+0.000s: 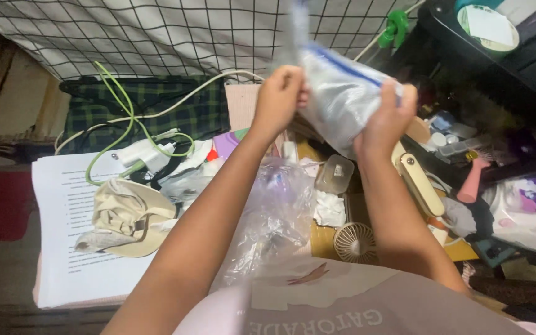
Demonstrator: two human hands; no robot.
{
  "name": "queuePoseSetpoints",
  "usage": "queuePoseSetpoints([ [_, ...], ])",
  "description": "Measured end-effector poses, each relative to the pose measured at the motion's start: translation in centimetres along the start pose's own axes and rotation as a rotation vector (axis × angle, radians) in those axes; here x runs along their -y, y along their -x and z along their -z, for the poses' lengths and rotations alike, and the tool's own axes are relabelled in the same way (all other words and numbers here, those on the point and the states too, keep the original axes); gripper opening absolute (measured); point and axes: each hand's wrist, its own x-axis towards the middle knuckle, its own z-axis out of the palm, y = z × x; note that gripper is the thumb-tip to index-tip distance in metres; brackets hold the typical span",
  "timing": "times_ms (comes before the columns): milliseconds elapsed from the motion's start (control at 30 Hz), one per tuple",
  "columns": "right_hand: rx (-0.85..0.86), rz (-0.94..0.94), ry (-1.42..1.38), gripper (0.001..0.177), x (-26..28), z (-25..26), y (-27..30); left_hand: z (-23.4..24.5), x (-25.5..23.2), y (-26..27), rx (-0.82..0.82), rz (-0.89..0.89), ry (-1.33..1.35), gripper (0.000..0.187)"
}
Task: Organizing various personal care products, pouches, and papers on a desk.
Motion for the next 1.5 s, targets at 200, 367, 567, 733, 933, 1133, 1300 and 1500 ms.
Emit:
queuePoseSetpoints([
  [200,-0.293,0.003,0.193,0.016,-7.8,7.8,-1.5,4.4,3.2,1.2,0.071,-0.226,-0.215,0.011],
  [367,-0.178,0.245,0.748,0.036,-5.1,8.5,-1.1,15.6,4.4,0.8,-0.229,-0.393,-0.778,0.01],
  [567,0.178,0.768,1.294,0.035,2.9,0.4,0.9,26.1,8.8,-2.6,-0.081,-0.081,-1.269,0.068],
  [733,0.696,0.763,0.774,0.02,2.5,-6.3,4.0,28.9,10.2,-5.1,0.207,0.34,-1.451,0.093],
  [933,0.922,0.523,0.74,0.015,-1.1,-7.3,5.8,33.6,17.3,-7.2,0.213,0.027,-1.564,0.061],
  [1133,1.048,0.412,0.662,0.015,-2.0,-11.1,6.2,28.9,8.2,-5.3,0.177,-0.338,-1.546,0.036],
  [1300,1.036,0.478,0.58,0.026,-2.6,-15.1,6.8,23.8,4.1,-2.6,0.065,-0.61,-1.41,0.03],
  [1500,0.844,0.223,0.558,0.037,-4.3,-15.2,6.1,17.2,0.4,2.5,0.16,-0.756,-1.145,0.027],
])
